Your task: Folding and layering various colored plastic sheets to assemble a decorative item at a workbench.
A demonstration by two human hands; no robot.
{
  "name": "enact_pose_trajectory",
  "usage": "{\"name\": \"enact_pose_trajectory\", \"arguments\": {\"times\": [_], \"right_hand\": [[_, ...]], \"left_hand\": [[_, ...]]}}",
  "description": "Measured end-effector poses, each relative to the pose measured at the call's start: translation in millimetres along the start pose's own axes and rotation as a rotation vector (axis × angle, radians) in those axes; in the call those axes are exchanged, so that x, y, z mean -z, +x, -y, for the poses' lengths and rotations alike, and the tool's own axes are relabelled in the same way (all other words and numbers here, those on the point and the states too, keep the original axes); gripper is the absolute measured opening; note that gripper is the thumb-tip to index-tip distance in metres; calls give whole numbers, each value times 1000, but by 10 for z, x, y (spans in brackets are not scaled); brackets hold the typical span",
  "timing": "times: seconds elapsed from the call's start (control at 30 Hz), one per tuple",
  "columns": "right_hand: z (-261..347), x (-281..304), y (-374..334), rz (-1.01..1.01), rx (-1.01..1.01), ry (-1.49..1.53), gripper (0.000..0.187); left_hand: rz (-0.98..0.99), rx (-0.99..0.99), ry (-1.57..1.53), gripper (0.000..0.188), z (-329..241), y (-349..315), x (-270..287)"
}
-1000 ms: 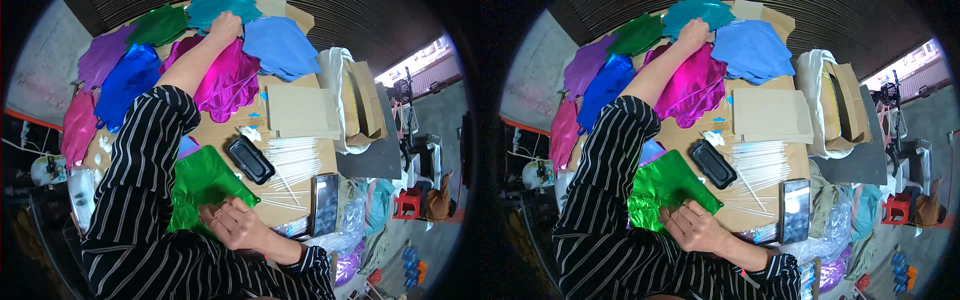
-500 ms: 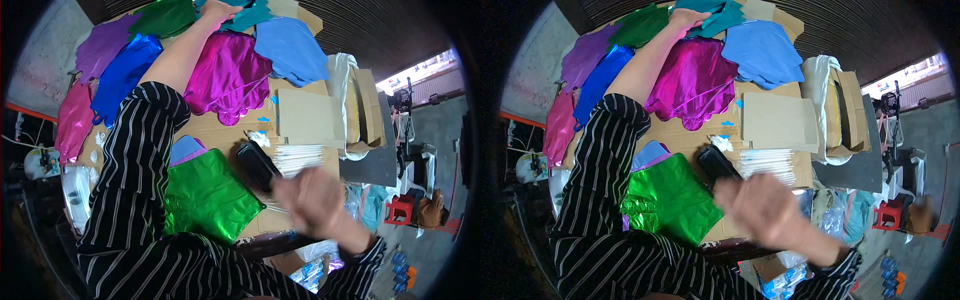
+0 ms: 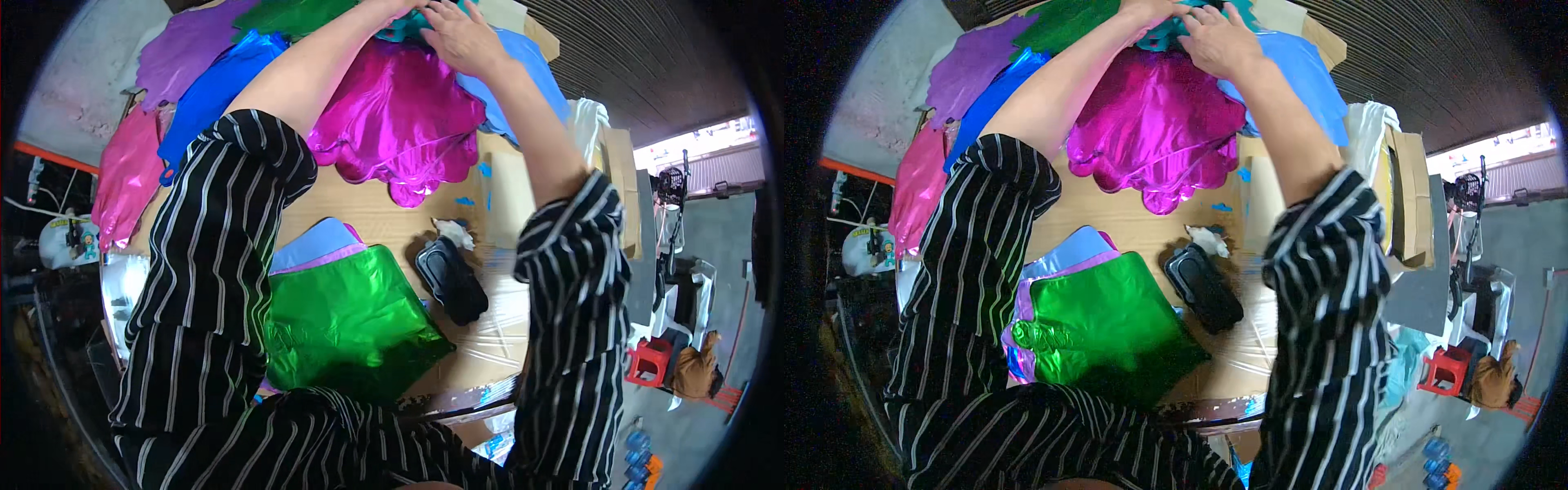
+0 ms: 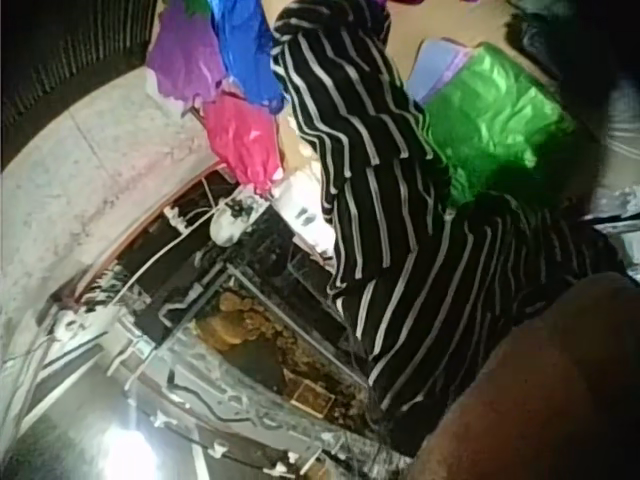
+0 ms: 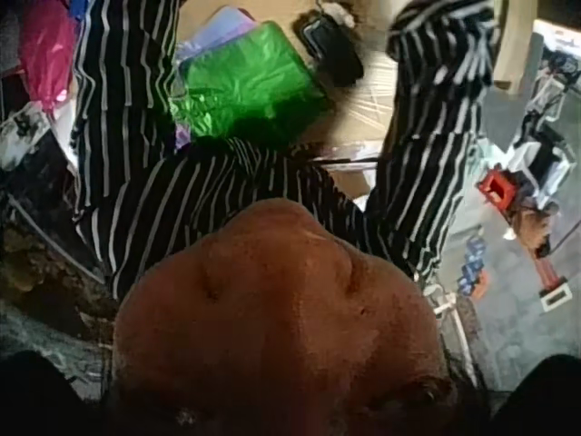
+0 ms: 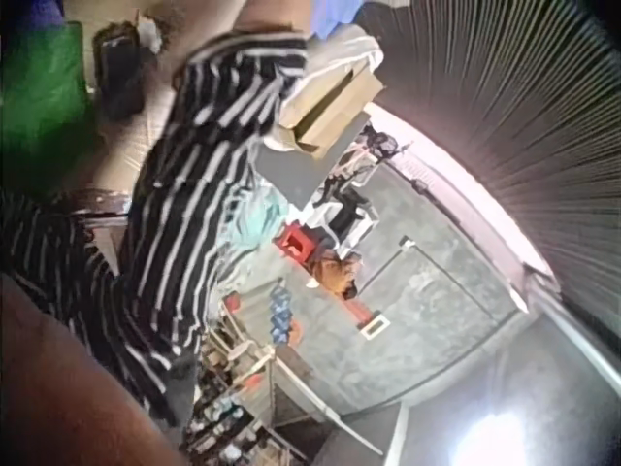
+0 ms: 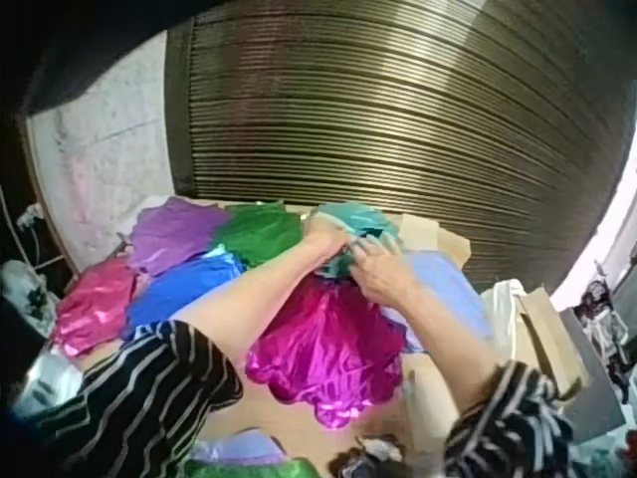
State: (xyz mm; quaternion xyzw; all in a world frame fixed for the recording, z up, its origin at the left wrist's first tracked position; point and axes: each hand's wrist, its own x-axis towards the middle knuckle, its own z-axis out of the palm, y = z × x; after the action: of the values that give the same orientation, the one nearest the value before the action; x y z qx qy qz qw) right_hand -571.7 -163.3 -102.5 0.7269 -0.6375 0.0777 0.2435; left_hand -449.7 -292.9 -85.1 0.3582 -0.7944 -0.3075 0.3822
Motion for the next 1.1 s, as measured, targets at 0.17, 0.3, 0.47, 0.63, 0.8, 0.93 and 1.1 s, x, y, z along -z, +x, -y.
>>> {"name": "enact_pose_trajectory", "arguments": {"times": [0.17, 0.3, 0.47, 0.63, 0.8, 0.93, 1.1], "right_hand": [[178, -327, 35, 156, -49, -173, 53], [136, -412, 33, 206, -176, -4, 66], [215, -354, 66, 284, -197, 63, 65], [234, -332, 29, 299, -279, 153, 67], [265, -328, 3, 300, -328, 194, 68], [285, -402, 12, 293, -320, 218, 69], [225, -420, 65, 250, -353, 240, 69]], "left_hand": [[11, 97, -68, 22, -123, 134, 250], [124, 11, -28, 33, -307, 479, 688], [95, -461, 503, 40, 121, 352, 420], [269, -304, 701, 37, 255, 50, -42], [-12, -79, 456, 32, 272, 89, -107], [-208, -43, 481, 22, 105, 462, 146], [-375, -285, 819, 15, -486, 987, 1209]]}}
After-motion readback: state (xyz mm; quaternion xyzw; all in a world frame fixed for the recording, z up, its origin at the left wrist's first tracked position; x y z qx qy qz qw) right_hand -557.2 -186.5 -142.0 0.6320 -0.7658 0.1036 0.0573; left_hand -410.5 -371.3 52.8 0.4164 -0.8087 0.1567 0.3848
